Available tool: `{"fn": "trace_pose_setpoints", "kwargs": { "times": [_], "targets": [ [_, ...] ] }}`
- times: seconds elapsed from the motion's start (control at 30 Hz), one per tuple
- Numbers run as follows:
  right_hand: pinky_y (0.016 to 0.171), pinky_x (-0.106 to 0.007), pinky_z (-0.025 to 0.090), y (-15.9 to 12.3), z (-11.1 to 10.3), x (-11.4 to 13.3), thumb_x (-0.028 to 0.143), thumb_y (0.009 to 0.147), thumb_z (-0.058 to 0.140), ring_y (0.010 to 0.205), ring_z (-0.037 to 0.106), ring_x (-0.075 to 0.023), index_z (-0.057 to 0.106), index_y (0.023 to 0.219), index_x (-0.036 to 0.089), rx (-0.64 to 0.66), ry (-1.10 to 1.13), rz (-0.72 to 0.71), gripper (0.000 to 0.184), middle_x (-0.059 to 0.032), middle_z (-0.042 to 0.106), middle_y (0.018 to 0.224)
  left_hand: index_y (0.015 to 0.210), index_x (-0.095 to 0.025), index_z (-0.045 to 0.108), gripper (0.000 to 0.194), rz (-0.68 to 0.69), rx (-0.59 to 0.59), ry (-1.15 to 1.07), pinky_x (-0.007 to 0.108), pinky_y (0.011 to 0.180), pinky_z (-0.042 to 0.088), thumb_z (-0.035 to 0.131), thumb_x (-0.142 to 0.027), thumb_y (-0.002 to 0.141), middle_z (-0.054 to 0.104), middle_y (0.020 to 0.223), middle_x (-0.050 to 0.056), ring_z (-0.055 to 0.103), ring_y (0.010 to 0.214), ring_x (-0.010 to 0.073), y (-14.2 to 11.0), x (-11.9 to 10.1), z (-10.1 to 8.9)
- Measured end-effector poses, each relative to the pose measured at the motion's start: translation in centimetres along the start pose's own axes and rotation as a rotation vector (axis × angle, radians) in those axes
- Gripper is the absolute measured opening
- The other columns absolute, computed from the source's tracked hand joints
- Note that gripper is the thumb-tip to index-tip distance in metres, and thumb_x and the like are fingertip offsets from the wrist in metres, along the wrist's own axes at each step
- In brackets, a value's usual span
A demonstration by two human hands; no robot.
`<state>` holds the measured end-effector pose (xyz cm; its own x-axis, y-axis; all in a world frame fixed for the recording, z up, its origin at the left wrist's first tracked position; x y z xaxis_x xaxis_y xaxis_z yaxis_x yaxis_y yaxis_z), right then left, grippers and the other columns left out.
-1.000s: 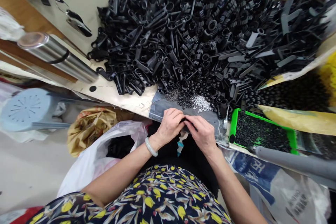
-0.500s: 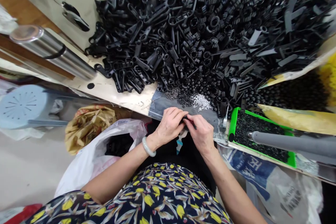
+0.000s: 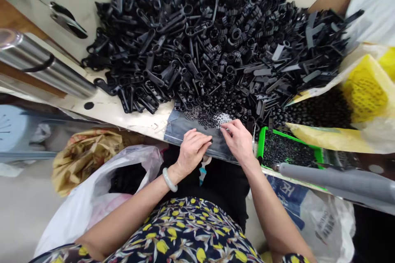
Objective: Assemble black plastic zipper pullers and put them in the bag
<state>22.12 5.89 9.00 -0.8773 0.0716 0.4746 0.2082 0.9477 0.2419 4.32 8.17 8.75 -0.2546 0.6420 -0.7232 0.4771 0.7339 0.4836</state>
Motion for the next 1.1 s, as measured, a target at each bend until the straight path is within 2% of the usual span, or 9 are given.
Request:
{"fn": "trace_pose_setpoints", "kwargs": {
  "times": [0.1,0.2,0.43,0.57,0.63,0.73,0.83,0.93,1.1],
  "targets": [
    [0.076,-0.030,0.050,0.7,1.2,0.0,0.032,0.104,0.061,0.086,0.067,-0.0194,0.077,0.102,0.024,0.045,-0.081,-0.039,0.018,-0.0043,0.069,0.099,0.110,-0.022,0.073,0.013,0.008,-0.005,0.033,0.047,0.110,0.047,0.065,-0.021,0.101,0.079,0.097,0.003,0.072,0.097,0.0190,0.2,-0.1,0.1],
    [0.076,-0.031,0.050,0.7,1.7,-0.5,0.032,0.103,0.063,0.083,0.066,-0.0187,0.076,0.101,0.024,0.063,-0.043,-0.039,0.016,-0.0037,0.068,0.097,0.109,-0.022,0.073,0.012,-0.004,0.016,0.033,0.049,0.112,0.046,0.068,-0.025,0.099,0.079,0.099,0.004,0.072,0.098,0.0202,0.2,0.1,0.3],
    [0.076,-0.032,0.050,0.4,1.0,-0.7,0.030,0.104,0.061,0.080,0.064,-0.0177,0.075,0.099,0.024,0.049,0.113,-0.036,0.016,-0.0035,0.068,0.097,0.105,-0.022,0.072,0.008,-0.031,0.048,0.024,0.048,0.114,0.042,0.071,-0.022,0.097,0.079,0.100,0.002,0.072,0.098,0.0193,0.3,0.4,0.6],
    [0.071,-0.032,0.049,-0.4,0.4,-0.1,0.032,0.101,0.065,0.079,0.063,-0.0172,0.075,0.099,0.025,0.017,0.436,0.028,0.013,-0.0033,0.070,0.099,0.104,-0.022,0.071,0.007,-0.024,0.060,0.027,0.046,0.112,0.042,0.071,-0.024,0.097,0.079,0.100,0.001,0.071,0.096,0.0187,0.4,0.3,0.7],
    [0.073,-0.032,0.049,-1.1,0.7,0.4,0.034,0.100,0.068,0.084,0.064,-0.0182,0.076,0.099,0.025,0.035,0.621,0.067,0.012,-0.0034,0.070,0.098,0.102,-0.022,0.071,0.005,-0.031,0.062,0.026,0.046,0.111,0.042,0.071,-0.024,0.097,0.080,0.100,0.001,0.071,0.096,0.0189,0.5,0.3,0.7],
    [0.078,-0.033,0.052,-2.3,1.6,1.2,0.035,0.099,0.069,0.090,0.065,-0.0199,0.077,0.099,0.025,0.080,0.750,0.112,0.013,-0.0040,0.071,0.097,0.102,-0.023,0.071,0.005,-0.053,0.072,0.018,0.045,0.109,0.042,0.070,-0.023,0.097,0.080,0.099,0.000,0.071,0.095,0.0190,0.6,0.4,0.7],
    [0.076,-0.034,0.053,-3.2,2.3,1.3,0.036,0.099,0.070,0.089,0.066,-0.0204,0.079,0.099,0.025,0.076,0.770,0.146,0.015,-0.0050,0.072,0.096,0.102,-0.024,0.072,0.006,-0.069,0.081,-0.001,0.045,0.109,0.042,0.070,-0.022,0.098,0.080,0.098,-0.001,0.071,0.095,0.0186,0.7,0.3,0.7],
    [0.071,-0.033,0.053,-3.5,2.2,1.3,0.033,0.098,0.071,0.084,0.066,-0.0192,0.080,0.100,0.025,0.015,0.735,0.139,0.013,-0.0047,0.072,0.095,0.100,-0.023,0.072,0.003,-0.072,0.063,-0.013,0.045,0.110,0.041,0.070,-0.023,0.098,0.079,0.098,0.000,0.071,0.095,0.0184,0.6,0.3,0.5],
    [0.076,-0.031,0.055,-3.5,1.0,2.4,0.026,0.100,0.069,0.084,0.067,-0.0171,0.080,0.106,0.026,-0.099,0.537,0.003,0.013,-0.0034,0.071,0.096,0.100,-0.023,0.071,0.004,-0.061,0.045,-0.008,0.047,0.112,0.042,0.069,-0.021,0.098,0.079,0.100,0.000,0.071,0.098,0.0188,0.3,0.4,0.5]
  ]
}}
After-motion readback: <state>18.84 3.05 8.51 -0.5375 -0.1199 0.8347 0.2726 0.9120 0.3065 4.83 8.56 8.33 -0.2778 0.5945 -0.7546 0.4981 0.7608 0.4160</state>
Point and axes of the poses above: each hand's wrist, its own y-axis towards the middle knuckle, its own z-axis out of the palm, x = y × z, the point moved 10 cm from there along y, towards the middle knuckle
